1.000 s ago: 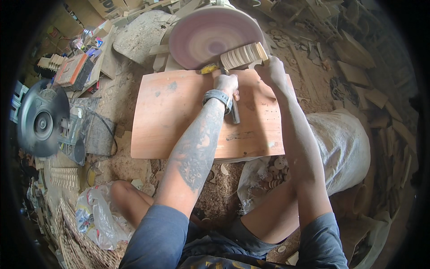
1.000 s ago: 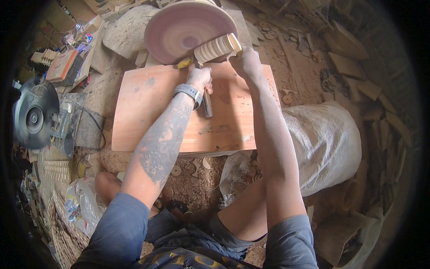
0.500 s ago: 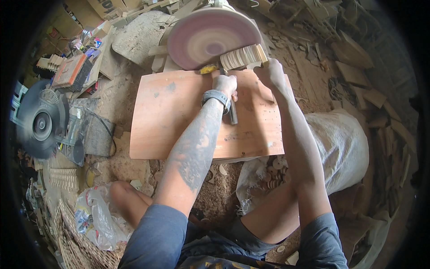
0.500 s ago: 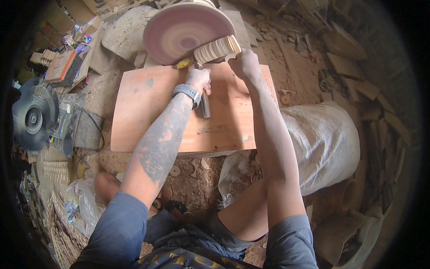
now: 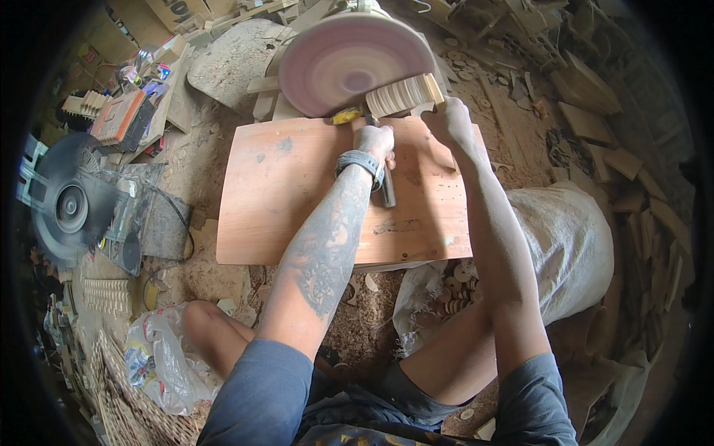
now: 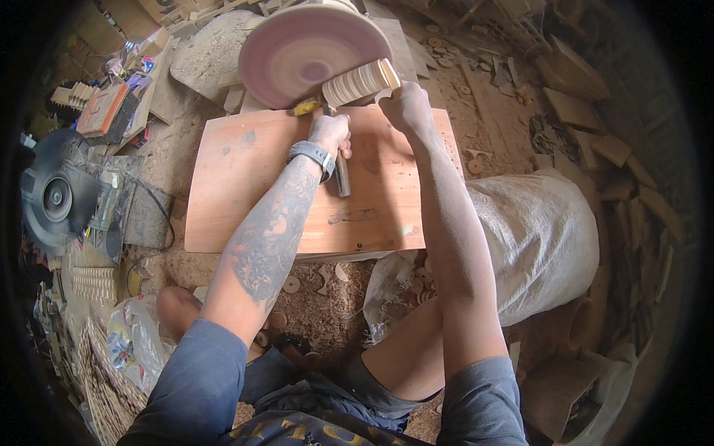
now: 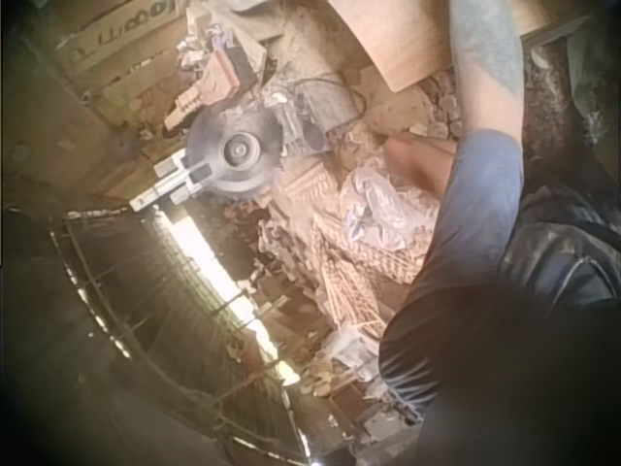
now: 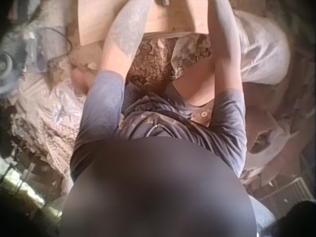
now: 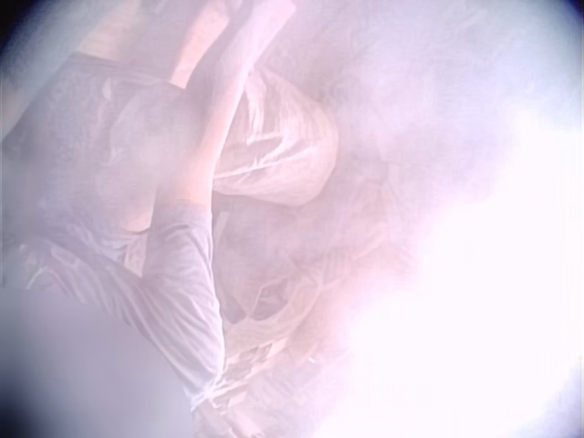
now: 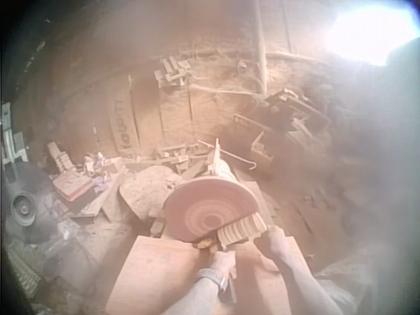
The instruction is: The person uses a handheld grinding wheel to smooth the edges of small wooden discs. They hold the discs with a clamp, rotate them against the spinning wheel, and then place the finished pieces into a sack.
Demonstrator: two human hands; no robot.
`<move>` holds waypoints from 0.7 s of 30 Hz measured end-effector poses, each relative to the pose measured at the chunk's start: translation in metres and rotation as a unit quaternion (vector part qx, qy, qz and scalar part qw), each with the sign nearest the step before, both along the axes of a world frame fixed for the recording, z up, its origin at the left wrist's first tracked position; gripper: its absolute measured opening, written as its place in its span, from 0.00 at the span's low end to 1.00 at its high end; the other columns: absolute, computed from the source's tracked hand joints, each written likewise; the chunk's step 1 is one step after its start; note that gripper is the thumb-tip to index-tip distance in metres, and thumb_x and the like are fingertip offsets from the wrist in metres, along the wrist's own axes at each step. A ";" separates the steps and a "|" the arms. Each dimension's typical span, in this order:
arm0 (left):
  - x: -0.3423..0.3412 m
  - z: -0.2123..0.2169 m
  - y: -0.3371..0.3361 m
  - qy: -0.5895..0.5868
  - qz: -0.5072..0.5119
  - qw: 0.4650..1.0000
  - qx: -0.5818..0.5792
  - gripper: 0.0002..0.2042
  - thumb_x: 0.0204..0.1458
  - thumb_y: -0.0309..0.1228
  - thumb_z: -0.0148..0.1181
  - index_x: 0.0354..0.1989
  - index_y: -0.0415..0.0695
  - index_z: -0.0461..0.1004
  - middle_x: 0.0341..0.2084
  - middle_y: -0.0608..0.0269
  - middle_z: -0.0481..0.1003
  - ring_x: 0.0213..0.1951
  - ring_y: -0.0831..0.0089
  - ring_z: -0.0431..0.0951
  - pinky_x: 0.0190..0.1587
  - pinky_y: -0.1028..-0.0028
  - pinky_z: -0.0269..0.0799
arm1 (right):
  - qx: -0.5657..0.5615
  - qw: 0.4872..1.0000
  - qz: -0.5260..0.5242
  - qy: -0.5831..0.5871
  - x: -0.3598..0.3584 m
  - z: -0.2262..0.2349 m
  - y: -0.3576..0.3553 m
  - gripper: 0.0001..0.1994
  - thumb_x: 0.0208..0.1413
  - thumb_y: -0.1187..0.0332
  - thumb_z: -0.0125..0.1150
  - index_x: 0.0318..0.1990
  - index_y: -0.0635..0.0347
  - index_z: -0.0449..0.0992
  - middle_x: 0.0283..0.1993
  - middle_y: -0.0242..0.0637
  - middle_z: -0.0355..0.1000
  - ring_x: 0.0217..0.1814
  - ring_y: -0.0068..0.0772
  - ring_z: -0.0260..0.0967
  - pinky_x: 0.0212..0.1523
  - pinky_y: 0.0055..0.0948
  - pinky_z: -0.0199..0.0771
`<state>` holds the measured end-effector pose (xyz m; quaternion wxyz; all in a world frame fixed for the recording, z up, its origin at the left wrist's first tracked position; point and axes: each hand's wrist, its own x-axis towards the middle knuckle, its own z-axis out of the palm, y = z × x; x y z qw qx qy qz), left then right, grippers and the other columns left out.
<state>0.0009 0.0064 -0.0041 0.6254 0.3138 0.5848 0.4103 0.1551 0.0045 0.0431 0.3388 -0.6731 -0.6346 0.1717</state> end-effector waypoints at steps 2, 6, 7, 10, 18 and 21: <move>-0.001 -0.002 0.001 -0.002 0.007 1.000 -0.001 0.07 0.54 0.28 0.49 0.32 0.35 0.65 0.14 0.61 0.64 0.10 0.70 0.63 0.11 0.63 0.59 | -0.003 1.000 -0.001 0.009 0.000 -0.001 0.000 0.11 0.47 0.68 0.57 0.35 0.66 0.78 0.26 0.50 0.77 0.30 0.44 0.78 0.36 0.38 0.76; -0.001 -0.003 0.002 -0.009 0.009 1.000 0.002 0.07 0.54 0.28 0.49 0.31 0.35 0.65 0.14 0.60 0.64 0.09 0.70 0.63 0.11 0.63 0.59 | 0.013 1.000 -0.004 -0.011 -0.001 -0.003 0.002 0.11 0.47 0.68 0.57 0.34 0.66 0.78 0.26 0.50 0.76 0.30 0.45 0.78 0.36 0.38 0.76; -0.001 -0.003 0.002 -0.006 0.009 1.000 0.005 0.07 0.54 0.28 0.49 0.30 0.35 0.65 0.14 0.60 0.64 0.10 0.70 0.63 0.12 0.63 0.59 | 0.015 1.000 -0.002 -0.010 -0.001 -0.003 0.003 0.11 0.47 0.68 0.57 0.34 0.66 0.78 0.26 0.50 0.76 0.29 0.45 0.78 0.36 0.38 0.76; -0.002 0.000 0.000 -0.011 0.005 1.000 0.002 0.08 0.54 0.28 0.49 0.30 0.34 0.65 0.13 0.60 0.64 0.10 0.70 0.63 0.12 0.63 0.60 | 0.015 1.000 0.001 -0.016 -0.001 -0.004 0.004 0.11 0.47 0.68 0.56 0.33 0.66 0.78 0.25 0.50 0.76 0.29 0.45 0.78 0.35 0.38 0.77; -0.003 0.006 -0.005 -0.009 -0.015 1.000 -0.005 0.06 0.57 0.28 0.48 0.30 0.39 0.64 0.14 0.65 0.60 0.11 0.75 0.59 0.13 0.67 0.57 | 0.021 1.000 -0.001 -0.003 -0.001 -0.005 0.004 0.11 0.47 0.69 0.56 0.35 0.66 0.78 0.25 0.50 0.76 0.28 0.44 0.78 0.35 0.38 0.77; -0.005 0.008 -0.008 -0.021 0.000 1.000 0.001 0.07 0.54 0.28 0.50 0.29 0.36 0.65 0.14 0.62 0.64 0.10 0.72 0.62 0.12 0.65 0.59 | 0.029 1.000 -0.006 -0.008 -0.001 -0.007 0.006 0.11 0.46 0.68 0.57 0.33 0.66 0.78 0.24 0.50 0.75 0.27 0.45 0.76 0.34 0.39 0.75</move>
